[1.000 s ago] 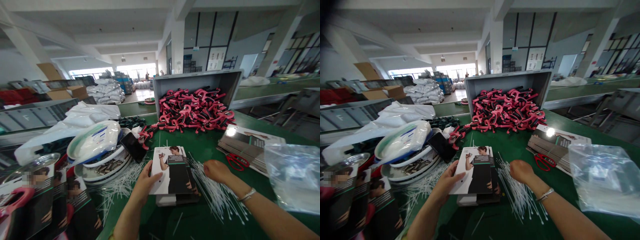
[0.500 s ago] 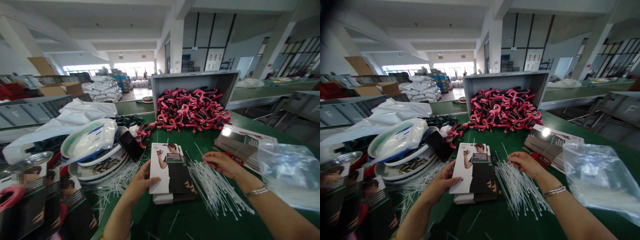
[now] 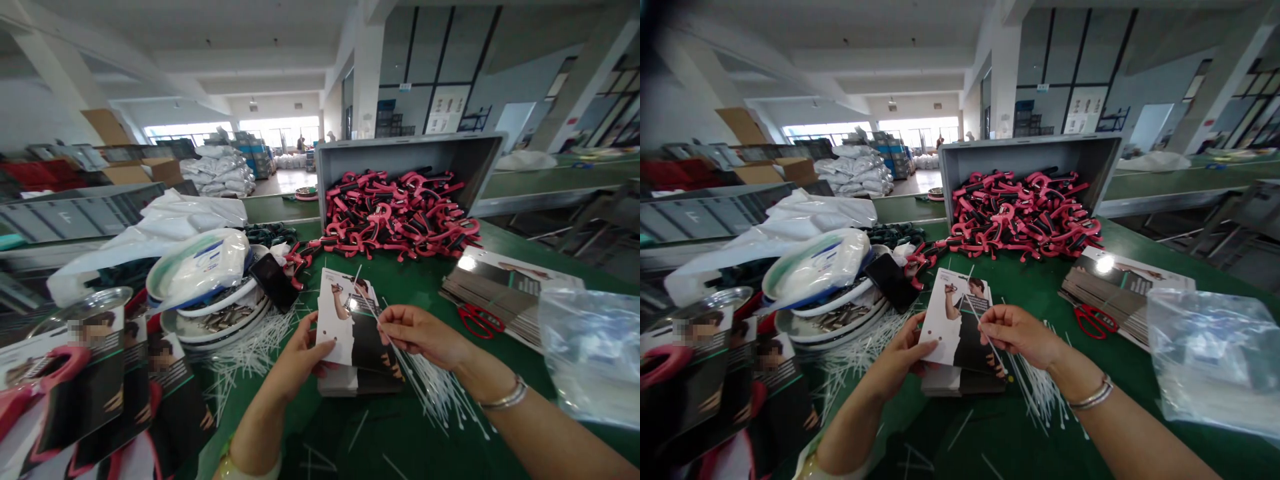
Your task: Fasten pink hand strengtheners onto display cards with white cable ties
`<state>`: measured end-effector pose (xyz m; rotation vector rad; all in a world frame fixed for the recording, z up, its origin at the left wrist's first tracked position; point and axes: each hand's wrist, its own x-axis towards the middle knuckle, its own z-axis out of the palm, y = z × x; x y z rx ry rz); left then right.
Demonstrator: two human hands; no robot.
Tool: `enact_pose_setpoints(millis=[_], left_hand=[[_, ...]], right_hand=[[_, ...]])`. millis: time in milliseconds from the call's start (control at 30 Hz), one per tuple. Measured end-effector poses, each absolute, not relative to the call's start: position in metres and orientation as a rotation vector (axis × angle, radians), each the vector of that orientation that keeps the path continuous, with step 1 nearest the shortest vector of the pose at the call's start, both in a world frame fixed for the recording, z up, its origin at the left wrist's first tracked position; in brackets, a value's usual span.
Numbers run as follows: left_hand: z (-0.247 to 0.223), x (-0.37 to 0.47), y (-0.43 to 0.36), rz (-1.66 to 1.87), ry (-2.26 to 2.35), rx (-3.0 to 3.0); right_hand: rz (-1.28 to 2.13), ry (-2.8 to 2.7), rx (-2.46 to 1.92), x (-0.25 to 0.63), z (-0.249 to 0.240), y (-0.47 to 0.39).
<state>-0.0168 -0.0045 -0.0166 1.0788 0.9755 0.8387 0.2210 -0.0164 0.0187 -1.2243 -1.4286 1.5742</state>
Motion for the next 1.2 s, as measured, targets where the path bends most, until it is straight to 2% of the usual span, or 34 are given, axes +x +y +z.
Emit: enact_pose_setpoints(millis=[100, 200, 300, 433, 733, 900, 1200], left_hand=[[-0.018, -0.019, -0.003, 0.855, 0.961, 1.067], [-0.018, -0.021, -0.001, 0.854, 0.940, 1.043], [-0.018, -0.023, -0.001, 0.849, 0.908, 1.015], [-0.017, -0.024, -0.001, 0.852, 0.887, 1.002], [-0.018, -0.023, -0.001, 0.873, 0.872, 1.009], [-0.015, -0.021, -0.003, 0.876, 0.864, 0.993], [-0.015, -0.011, -0.005, 0.842, 0.696, 0.608]], right_hand=[[1.290, -1.808, -1.309, 0.212, 0.026, -0.022], [0.595, -2.296, -1.397, 0.206, 0.036, -0.033], [-0.063, -2.548, -1.354, 0.204, 0.040, -0.041], [-0.466, -2.652, -1.262, 0.203, 0.045, -0.043], [-0.733, -2.686, -0.994, 0.194, 0.060, -0.041], [-0.821, -2.695, -0.991, 0.187, 0.064, -0.036], [-0.807, -2.498, -0.723, 0.198, 0.008, -0.017]])
